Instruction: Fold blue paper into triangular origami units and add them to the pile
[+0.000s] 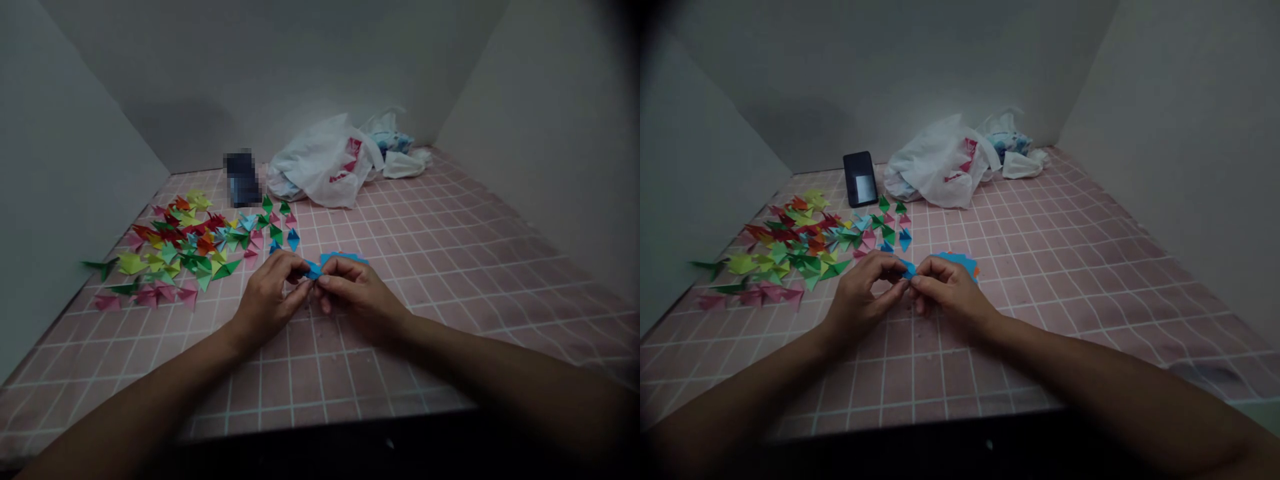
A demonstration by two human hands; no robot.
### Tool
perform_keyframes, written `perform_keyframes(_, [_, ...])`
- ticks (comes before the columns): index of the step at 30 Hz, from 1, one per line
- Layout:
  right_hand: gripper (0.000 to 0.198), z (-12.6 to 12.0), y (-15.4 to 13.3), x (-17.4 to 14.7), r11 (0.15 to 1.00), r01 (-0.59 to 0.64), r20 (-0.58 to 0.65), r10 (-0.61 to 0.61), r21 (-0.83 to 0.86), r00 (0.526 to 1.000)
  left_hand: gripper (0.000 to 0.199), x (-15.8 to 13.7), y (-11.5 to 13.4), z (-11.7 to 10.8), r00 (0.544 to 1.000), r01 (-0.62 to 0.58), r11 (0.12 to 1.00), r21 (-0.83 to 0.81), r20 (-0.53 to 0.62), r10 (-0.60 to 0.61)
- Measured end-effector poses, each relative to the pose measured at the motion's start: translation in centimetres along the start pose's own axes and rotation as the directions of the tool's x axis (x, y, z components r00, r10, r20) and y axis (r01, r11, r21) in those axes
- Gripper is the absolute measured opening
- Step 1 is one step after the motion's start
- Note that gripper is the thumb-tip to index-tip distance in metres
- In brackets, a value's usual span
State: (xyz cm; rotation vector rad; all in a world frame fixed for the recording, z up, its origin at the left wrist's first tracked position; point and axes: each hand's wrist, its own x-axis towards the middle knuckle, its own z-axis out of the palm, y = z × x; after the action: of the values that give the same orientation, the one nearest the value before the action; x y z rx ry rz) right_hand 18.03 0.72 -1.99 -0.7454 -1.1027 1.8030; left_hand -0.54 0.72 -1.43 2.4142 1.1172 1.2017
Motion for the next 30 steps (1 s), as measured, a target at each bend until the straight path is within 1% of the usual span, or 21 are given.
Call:
perform_keyframes(3, [0.017, 0.02, 0.11, -0.01, 1.0, -0.014, 0.021, 0.014, 0.016, 1.0, 0.016, 0.08, -0.03, -0.09, 1.0, -0.014, 1.0, 0.014, 0.001, 0.014])
perform_keyframes(5, [0.018, 0.05, 0.01, -0.04, 0.999, -0.011, 0.06, 0.013, -0.034, 0.998, 0.015, 0.14, -0.05, -0.17, 1.0, 0.007, 1.0, -0.001, -0.007, -0.007])
perform_keyframes(7, [0.02, 0.02, -0.22, -0.06, 0.993, 0.03, 0.085, -0.02, -0.112, 0.996, 0.014, 0.25, -0.05, -0.28, 0.997, 0.071, 0.996, -0.051, -0.012, -0.071])
perform_keyframes(9, [0.022, -0.07, -0.47, 0.0, 0.979, 0.089, 0.054, -0.08, -0.184, 0.995, 0.011, 0.39, -0.01, -0.4, 0.984, 0.178, 0.973, -0.146, 0.003, -0.18])
perform_keyframes(12, [0.019, -0.26, -0.61, 0.27, 0.955, 0.128, -0.01, -0.136, -0.269, 0.991, 0.005, 0.53, 0.04, -0.48, 0.94, 0.338, 0.879, -0.337, 0.081, -0.331])
perform_keyframes(14, [0.025, -0.33, -0.55, 0.46, 0.947, 0.131, 0.003, -0.136, -0.293, 0.991, 0.005, 0.47, 0.02, -0.42, 0.912, 0.408, 0.802, -0.436, 0.149, -0.383])
perform_keyframes(16, [0.023, -0.29, -0.45, 0.52, 0.942, 0.146, 0.034, -0.142, -0.302, 0.989, 0.008, 0.3, -0.04, -0.27, 0.895, 0.444, 0.748, -0.494, 0.195, -0.402])
perform_keyframes(18, [0.013, -0.17, -0.42, 0.44, 0.93, 0.172, 0.045, -0.166, -0.324, 0.985, 0.012, 0.08, -0.1, -0.12, 0.892, 0.447, 0.723, -0.526, 0.206, -0.402])
perform_keyframes(20, [0.007, -0.03, -0.42, 0.29, 0.917, 0.198, 0.05, -0.193, -0.346, 0.98, 0.013, -0.08, -0.09, -0.02, 0.899, 0.431, 0.718, -0.547, 0.192, -0.394])
perform_keyframes(25, [0.006, 0.17, -0.39, 0.01, 0.912, 0.241, 0.05, -0.238, -0.332, 0.97, 0.01, -0.14, 0.25, 0.07, 0.915, 0.384, 0.736, -0.557, 0.121, -0.385])
perform_keyframes(30, [0.008, 0.35, -0.59, -0.25, 0.892, 0.298, 0.047, -0.301, -0.34, 0.953, 0.01, -0.08, 0.67, 0.12, 0.947, 0.283, 0.751, -0.597, 0.052, -0.316])
